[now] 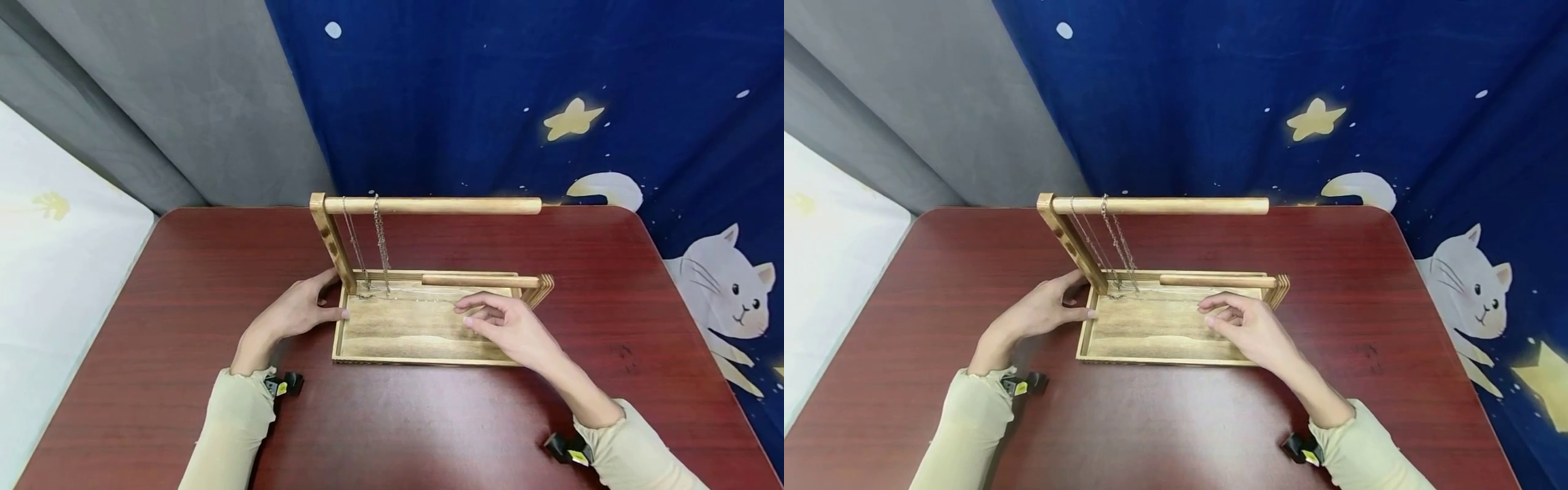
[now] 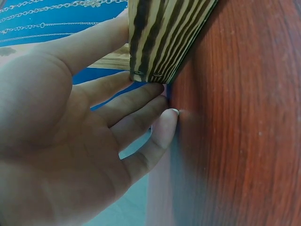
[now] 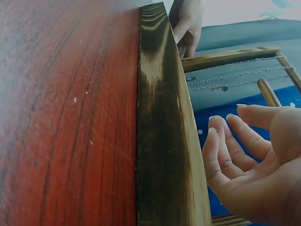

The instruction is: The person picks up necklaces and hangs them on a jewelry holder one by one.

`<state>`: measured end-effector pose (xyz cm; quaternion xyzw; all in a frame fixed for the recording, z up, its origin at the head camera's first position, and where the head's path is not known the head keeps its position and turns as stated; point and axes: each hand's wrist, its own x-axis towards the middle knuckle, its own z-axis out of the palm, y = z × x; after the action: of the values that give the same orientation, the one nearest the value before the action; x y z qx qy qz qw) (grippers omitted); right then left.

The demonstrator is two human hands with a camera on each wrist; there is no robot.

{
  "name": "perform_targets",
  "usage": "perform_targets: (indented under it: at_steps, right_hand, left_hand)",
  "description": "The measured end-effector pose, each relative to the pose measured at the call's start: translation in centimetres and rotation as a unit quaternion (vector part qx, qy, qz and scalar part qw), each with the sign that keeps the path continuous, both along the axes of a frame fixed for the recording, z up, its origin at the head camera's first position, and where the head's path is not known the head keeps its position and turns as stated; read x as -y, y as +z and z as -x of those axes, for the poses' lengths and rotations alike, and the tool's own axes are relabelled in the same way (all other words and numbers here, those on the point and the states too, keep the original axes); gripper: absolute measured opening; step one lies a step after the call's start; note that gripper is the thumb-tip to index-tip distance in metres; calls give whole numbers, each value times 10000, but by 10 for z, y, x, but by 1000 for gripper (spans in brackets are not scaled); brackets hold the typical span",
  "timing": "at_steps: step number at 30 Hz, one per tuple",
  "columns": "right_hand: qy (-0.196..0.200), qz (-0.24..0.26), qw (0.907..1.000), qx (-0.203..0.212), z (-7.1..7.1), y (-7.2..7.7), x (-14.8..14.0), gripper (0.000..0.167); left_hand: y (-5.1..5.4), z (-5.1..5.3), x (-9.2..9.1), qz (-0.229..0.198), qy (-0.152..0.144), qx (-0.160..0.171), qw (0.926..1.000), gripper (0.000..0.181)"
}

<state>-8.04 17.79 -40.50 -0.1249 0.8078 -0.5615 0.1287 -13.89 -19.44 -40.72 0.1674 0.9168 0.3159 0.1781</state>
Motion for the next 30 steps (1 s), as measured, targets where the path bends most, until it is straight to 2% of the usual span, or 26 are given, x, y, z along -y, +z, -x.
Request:
perform_targets:
  at_steps: [7,14,30]
  right_hand:
    - [128,-380,9990,-183,6,0,5,23]
    - [-44,-1081,9926,-552,13,0,11,24]
    - [-156,-1751,9828,-556,24,-3,16,27]
  left_hand:
    - [0,-1,-1,-99,-3,6,10000,85]
    - [0,0,0,-88,-25,-54,9999,84]
    - [-1,0,-1,-44,9,22,10000,87]
